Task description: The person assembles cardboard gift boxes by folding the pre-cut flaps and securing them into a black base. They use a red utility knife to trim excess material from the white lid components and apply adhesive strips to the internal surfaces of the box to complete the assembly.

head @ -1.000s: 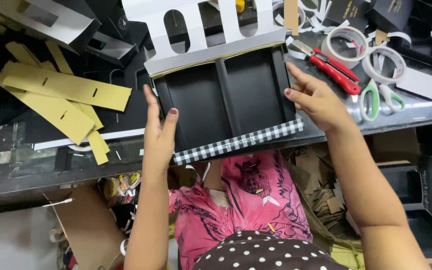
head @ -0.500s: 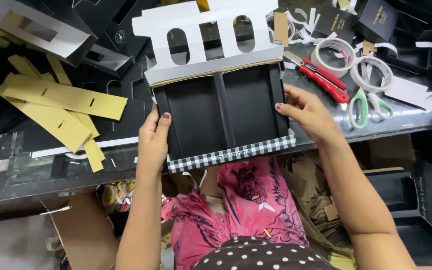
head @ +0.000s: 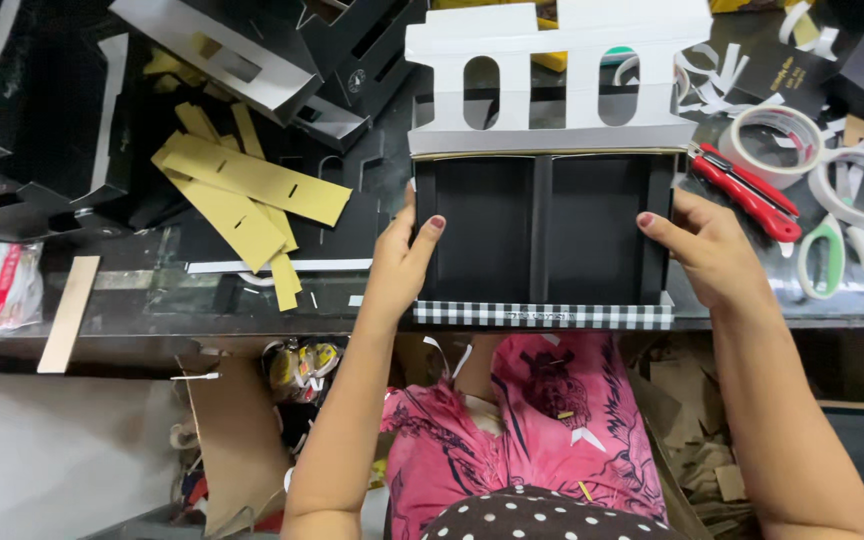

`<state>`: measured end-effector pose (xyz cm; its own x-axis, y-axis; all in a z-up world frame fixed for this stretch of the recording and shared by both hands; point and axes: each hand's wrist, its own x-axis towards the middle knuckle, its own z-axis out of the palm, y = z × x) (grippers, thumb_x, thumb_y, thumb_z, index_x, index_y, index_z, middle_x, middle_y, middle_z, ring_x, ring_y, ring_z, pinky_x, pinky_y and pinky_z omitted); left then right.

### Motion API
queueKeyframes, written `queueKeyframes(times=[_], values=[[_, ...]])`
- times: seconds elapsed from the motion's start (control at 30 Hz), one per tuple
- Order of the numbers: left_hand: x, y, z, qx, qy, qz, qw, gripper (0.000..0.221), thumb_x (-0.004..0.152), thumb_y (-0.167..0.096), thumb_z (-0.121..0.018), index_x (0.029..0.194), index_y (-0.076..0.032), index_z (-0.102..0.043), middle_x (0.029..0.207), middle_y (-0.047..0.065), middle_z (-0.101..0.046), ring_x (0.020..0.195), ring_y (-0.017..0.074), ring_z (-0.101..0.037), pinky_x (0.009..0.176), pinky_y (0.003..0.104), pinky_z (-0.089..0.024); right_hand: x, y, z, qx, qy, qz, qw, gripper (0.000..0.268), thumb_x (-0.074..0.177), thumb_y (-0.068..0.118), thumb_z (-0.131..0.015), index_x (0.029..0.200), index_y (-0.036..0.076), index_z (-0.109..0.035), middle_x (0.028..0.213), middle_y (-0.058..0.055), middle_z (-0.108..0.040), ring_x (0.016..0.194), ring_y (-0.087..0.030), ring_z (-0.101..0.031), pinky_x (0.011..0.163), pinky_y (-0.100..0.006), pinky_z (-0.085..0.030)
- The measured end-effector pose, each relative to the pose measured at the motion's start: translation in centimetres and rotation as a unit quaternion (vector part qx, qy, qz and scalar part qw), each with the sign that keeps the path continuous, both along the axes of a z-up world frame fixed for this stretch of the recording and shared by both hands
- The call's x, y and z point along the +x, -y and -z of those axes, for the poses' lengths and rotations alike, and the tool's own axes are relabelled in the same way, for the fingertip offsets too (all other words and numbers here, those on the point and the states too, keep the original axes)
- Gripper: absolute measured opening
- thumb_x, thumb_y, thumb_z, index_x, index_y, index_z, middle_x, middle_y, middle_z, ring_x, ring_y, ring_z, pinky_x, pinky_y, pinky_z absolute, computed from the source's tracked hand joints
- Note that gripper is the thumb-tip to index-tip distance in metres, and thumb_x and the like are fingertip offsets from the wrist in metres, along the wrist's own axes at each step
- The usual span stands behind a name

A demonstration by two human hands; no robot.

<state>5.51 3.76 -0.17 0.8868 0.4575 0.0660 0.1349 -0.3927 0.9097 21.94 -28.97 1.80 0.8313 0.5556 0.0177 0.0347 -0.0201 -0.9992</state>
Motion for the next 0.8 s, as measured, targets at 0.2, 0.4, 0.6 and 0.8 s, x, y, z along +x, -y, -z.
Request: queueKeyframes(times=[0.2, 0.4, 0.6, 0.8], values=[[-0.4, 0.7, -2.0, -0.012, 0.031, 0.002, 0.999, 0.065, 0.1, -0.041, -0.049, 0.155, -0.007, -0.043, 0.144, 0.006, -0.06, 0.103, 0.0142, -0.039, 0.093, 0.027, -0.036, 0.3, 0.4, 1.3, -0.02, 0.04, 0.005, 0.999, 0.015, 0.103, 0.015, -0.065, 0.111, 0.003, -0.066, 0.104, 0.001, -0.063, 0.099, -0.008, -0.057, 0.089, -0.023, -0.048], [-0.1, 0.9, -3.2, 0.028, -0.073, -0.01, 0.997, 0.071, 0.099, -0.049, -0.042, 0.16, -0.013, -0.037, 0.108, 0.012, -0.061, 0.097, 0.024, -0.052, 0.084, 0.033, -0.042, -0.2, 0.5, 2.0, -0.041, 0.074, 0.027, 0.996, 0.014, 0.106, 0.017, -0.064, 0.112, 0.005, -0.065, 0.105, 0.002, -0.062, 0.1, -0.007, -0.055, 0.087, -0.022, -0.048], [-0.1, -1.1, -0.4, -0.001, -0.042, 0.034, 0.999, 0.045, 0.103, -0.041, -0.034, 0.085, -0.007, -0.057, 0.105, 0.006, -0.055, 0.108, 0.0207, -0.055, 0.097, 0.034, -0.039, -0.8, 0.5, 1.4, -0.049, 0.066, 0.035, 0.996, 0.024, 0.11, 0.014, -0.059, 0.13, 0.002, -0.062, 0.122, -0.001, -0.06, 0.114, -0.01, -0.053, 0.1, -0.025, -0.05], [-0.3, 0.2, 2.5, -0.005, 0.104, 0.082, 0.991, 0.054, 0.109, -0.031, -0.04, 0.156, -0.003, -0.042, 0.102, 0.001, -0.042, 0.1, 0.0146, -0.047, 0.098, 0.027, -0.037, 0.5, 1.4, 3.6, -0.153, 0.13, 0.09, 0.976, 0.015, 0.118, 0.023, -0.053, 0.115, 0.011, -0.062, 0.104, 0.009, -0.05, 0.1, -0.005, -0.043, 0.088, -0.022, -0.038]])
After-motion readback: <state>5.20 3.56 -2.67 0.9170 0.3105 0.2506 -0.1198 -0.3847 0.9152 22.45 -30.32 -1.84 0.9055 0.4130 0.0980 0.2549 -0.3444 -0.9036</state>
